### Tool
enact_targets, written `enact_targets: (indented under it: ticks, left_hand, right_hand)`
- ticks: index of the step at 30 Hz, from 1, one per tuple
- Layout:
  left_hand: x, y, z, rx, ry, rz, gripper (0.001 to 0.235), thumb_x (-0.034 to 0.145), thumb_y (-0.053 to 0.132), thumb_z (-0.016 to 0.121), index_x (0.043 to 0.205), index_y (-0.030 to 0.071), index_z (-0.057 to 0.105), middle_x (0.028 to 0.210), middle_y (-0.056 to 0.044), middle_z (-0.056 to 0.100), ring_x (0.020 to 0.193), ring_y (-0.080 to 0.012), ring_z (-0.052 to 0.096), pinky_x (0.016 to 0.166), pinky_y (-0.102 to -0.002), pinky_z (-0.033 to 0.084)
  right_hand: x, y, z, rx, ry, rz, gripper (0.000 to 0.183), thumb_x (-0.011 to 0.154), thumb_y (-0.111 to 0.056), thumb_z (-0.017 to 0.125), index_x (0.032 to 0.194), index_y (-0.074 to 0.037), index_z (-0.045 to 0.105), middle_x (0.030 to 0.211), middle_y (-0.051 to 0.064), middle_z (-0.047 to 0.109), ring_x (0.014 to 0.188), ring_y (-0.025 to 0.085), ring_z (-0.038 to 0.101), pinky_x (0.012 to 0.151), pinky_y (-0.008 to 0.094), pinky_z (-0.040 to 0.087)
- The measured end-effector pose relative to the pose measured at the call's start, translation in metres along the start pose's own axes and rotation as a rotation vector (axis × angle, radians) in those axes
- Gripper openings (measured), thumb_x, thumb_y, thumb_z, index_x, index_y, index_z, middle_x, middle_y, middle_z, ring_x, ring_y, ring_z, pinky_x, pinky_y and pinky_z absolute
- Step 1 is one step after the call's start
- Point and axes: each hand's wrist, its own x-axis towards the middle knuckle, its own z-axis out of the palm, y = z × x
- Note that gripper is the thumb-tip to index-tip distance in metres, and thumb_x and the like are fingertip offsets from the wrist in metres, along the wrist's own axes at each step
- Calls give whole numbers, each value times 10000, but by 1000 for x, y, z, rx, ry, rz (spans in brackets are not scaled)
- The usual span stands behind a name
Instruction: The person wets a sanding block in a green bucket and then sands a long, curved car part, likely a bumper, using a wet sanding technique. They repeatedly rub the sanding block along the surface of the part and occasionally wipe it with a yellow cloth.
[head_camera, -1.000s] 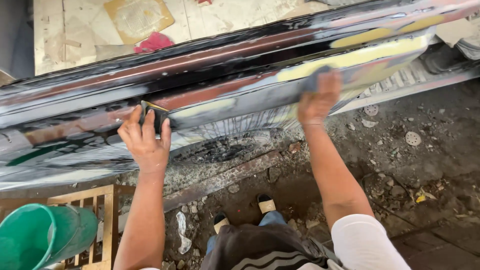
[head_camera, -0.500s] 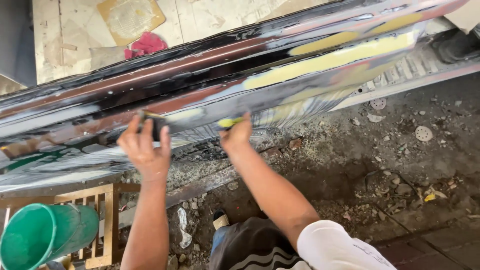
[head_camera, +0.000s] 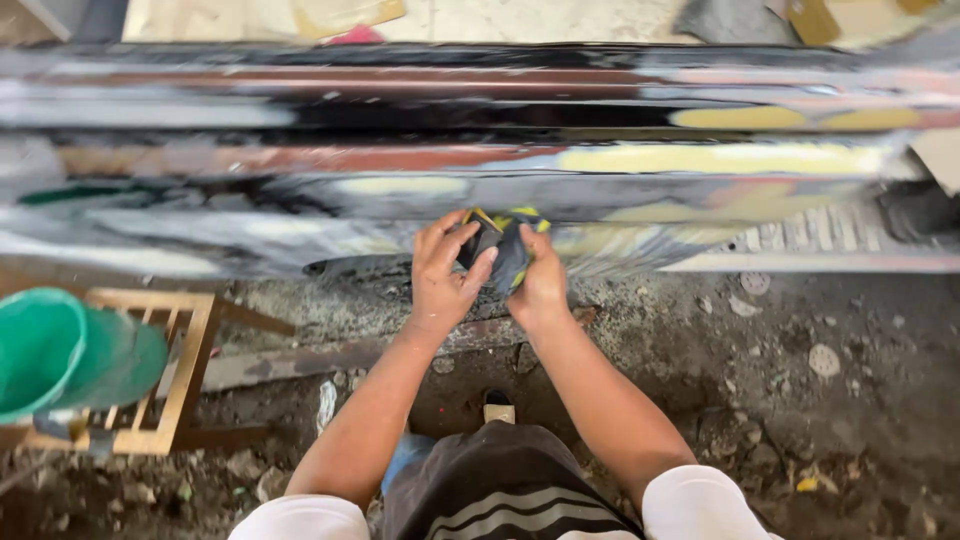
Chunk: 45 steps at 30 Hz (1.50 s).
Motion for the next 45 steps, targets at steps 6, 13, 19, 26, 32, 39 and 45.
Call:
enact_targets:
  ticks: [6,13,19,26,32,39,45]
  left_hand:
    - [-31,-65,-81,52,115,-167,360,869,168,803,1194,43,712,1310,-160,654,1191,-369,587,1023,-455,483]
    - [-78,-140,-220,145,280,-281,344,876,186,799,1189,60,729,1380,-198,642,1262,-383,611,1073,-441,471]
    - [-123,-180,-335,208,364,-397,359,889,300,779,1154,63,731,1323,-180,681,1229,-356,651,1059,-427,509]
    - [-167,-191,-439,301,442,-501,354,995,296,652,1244,47,690,1353,-174,661,1233,-387,626,1028,-463,492]
    - [-203,-211,-499,341,634,-576,358,986,275,660,1261,45,675,1338,-172,675,1209,-367,650,1013,-441,513]
    - [-216,-241,-563,229,873,-723,574,879,260,776,1386,47,613,1277,-190,710,1191,-313,699,1004,-386,536]
    - [-211,-325,-591,244,949,-1001,598,823,298,835,1321,23,652,1193,-216,729,1098,-278,731,960,-354,557]
  right_hand:
    - [-13,98,80,-84,-380,266,417,1076,-410,447,1220,-70,641,1127,72,715,1010,215,693,943,386,549]
    - [-29,248,158,-199,-518,430,436,1077,-436,449,1143,-63,665,1039,78,733,938,227,702,903,401,558]
    - [-76,358,223,-311,-512,510,344,1074,-379,490,1099,-84,665,976,60,725,869,205,702,824,374,582]
    - [-140,452,284,-400,-534,576,268,1069,-319,549,1081,-74,657,958,59,723,829,189,700,752,349,584]
    - [-171,530,317,-503,-719,644,234,1066,-284,542,1137,-78,627,1013,78,715,888,207,711,796,359,589]
    - [-201,600,370,-547,-866,818,263,1043,-254,509,1226,-96,615,1098,96,692,957,228,702,850,375,594]
    - [-150,691,387,-606,-908,868,230,1070,-221,541,1234,-71,600,1075,70,669,956,203,682,849,364,571]
